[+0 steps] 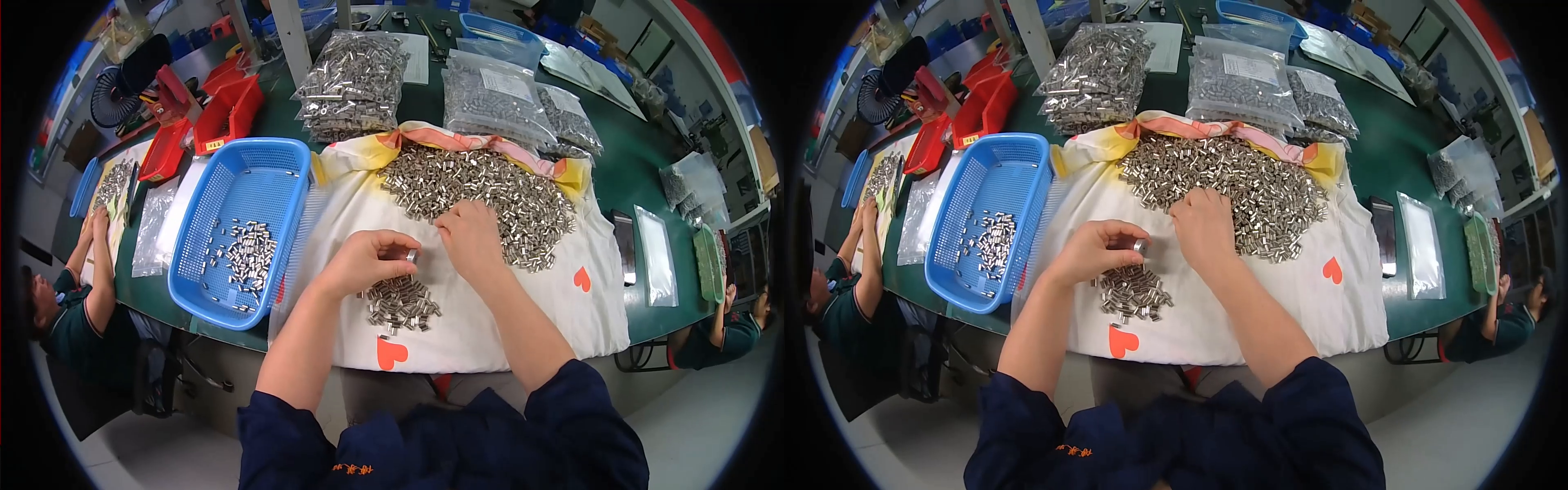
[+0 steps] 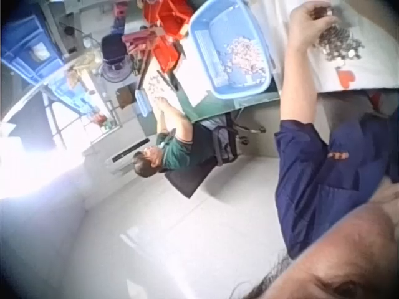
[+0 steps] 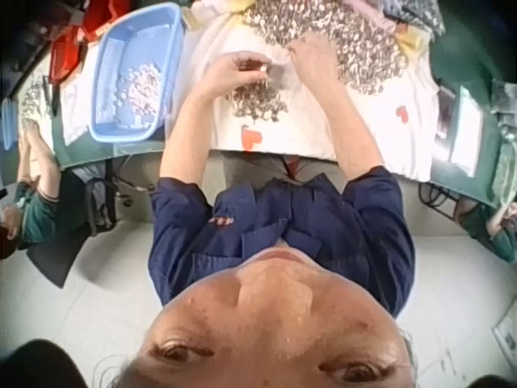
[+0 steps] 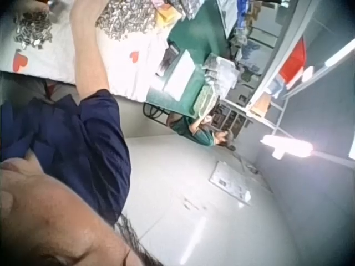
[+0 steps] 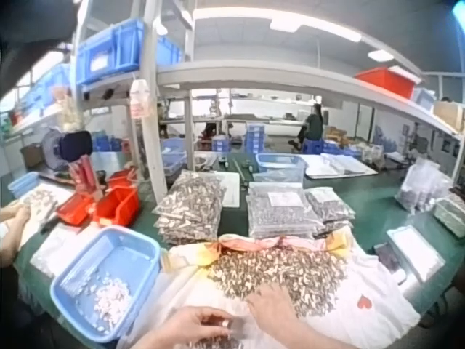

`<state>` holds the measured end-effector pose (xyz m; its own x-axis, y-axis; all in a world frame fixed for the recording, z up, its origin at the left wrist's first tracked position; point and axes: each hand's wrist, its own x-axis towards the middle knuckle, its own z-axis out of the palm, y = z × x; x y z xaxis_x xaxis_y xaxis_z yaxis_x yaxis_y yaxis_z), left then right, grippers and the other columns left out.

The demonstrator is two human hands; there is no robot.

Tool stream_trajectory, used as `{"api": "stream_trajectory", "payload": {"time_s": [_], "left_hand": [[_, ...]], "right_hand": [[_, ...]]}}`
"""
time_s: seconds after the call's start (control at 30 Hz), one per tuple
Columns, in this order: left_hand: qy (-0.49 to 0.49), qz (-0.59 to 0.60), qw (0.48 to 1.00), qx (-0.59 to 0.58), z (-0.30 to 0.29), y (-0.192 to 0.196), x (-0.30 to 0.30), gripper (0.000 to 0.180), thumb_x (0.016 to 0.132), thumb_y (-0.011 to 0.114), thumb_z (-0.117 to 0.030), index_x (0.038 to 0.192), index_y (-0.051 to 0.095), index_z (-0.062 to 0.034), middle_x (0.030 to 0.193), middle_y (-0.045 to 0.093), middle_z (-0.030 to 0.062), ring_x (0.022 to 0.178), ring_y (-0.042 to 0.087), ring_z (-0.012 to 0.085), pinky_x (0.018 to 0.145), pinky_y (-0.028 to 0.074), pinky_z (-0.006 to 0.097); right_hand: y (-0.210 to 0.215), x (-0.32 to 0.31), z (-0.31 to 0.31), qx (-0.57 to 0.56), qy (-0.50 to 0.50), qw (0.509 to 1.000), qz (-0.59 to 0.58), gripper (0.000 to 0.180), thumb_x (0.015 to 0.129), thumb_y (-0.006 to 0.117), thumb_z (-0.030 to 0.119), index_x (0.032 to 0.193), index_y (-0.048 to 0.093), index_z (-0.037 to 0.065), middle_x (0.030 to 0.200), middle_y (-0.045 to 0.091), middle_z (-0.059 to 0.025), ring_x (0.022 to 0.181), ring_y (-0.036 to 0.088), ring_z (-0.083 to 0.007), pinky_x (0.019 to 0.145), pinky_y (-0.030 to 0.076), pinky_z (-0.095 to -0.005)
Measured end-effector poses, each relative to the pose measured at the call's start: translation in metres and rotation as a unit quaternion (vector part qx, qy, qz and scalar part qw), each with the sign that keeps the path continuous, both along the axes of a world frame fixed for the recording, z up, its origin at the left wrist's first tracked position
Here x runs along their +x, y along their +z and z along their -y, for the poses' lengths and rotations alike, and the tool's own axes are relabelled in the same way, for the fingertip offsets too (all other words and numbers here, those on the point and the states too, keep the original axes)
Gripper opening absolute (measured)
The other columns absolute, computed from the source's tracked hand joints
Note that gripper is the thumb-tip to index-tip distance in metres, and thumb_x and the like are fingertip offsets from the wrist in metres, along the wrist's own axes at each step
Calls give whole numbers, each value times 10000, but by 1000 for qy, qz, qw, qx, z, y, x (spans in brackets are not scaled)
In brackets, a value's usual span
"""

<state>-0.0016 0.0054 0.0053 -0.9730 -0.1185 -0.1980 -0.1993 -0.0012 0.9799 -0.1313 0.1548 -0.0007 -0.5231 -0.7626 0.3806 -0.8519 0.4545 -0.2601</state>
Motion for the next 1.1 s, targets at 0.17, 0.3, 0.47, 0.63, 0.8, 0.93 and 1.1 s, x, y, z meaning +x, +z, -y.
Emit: {"api": "stream_trajectory", "payload": {"time_s": [0.17, 0.3, 0.47, 0.63, 0.8, 0.93, 1.1], "left_hand": [[7, -21, 1000, -7, -1, -1, 0, 295, 721, 696, -36, 1002, 611, -4, 792, 589, -7, 721, 539, 43, 673, 464, 195], [15, -19, 1000, 19, 1, -3, 1, 306, 727, 692, -36, 1018, 603, -4, 822, 592, -3, 721, 541, 46, 677, 464, 195], [60, -44, 992, 100, 3, -3, -1, 314, 760, 644, -3, 1066, 572, 6, 889, 610, 28, 786, 575, 73, 715, 473, 203], [72, -54, 989, 122, 5, -3, -1, 327, 771, 626, 6, 1089, 553, 24, 951, 619, 67, 842, 595, 104, 738, 482, 216], [62, -54, 993, 79, 5, -5, -2, 346, 768, 628, 5, 1103, 546, 38, 966, 619, 78, 850, 595, 109, 747, 483, 225], [63, -53, 993, 81, 5, -4, -2, 341, 765, 636, -2, 1094, 553, 39, 965, 621, 75, 850, 595, 107, 748, 482, 222], [67, -54, 995, 49, 3, -7, -3, 330, 766, 645, -11, 1080, 561, 44, 960, 625, 77, 845, 600, 111, 748, 485, 223]], "right_hand": [[1, 2, 2, -110, 8, 994, -5, 29, 722, 607, 108, 741, 629, 106, 793, 559, -34, 821, 520, -218, 758, 389, -361], [5, 8, 2, -181, 33, 980, 75, 47, 749, 593, 92, 776, 628, 75, 806, 588, -59, 761, 550, -227, 712, 425, -349], [19, 23, -1, -174, 89, 916, 350, 125, 766, 596, 77, 873, 625, 19, 819, 607, -77, 725, 591, -181, 641, 464, -271], [24, 27, -1, -144, 83, 903, 396, 122, 751, 615, 75, 858, 627, 16, 818, 609, -74, 732, 593, -167, 644, 469, -265], [20, 27, 0, -139, 102, 936, 308, 105, 749, 616, 83, 832, 626, 18, 795, 611, -80, 715, 596, -181, 629, 481, -272], [22, 28, 1, -156, 101, 920, 344, 90, 741, 620, 92, 808, 626, 31, 784, 611, -83, 721, 589, -214, 638, 473, -299], [17, 34, 2, -163, 108, 956, 217, 63, 722, 614, 85, 769, 606, 43, 756, 596, -90, 724, 563, -260, 652, 455, -344]]}}
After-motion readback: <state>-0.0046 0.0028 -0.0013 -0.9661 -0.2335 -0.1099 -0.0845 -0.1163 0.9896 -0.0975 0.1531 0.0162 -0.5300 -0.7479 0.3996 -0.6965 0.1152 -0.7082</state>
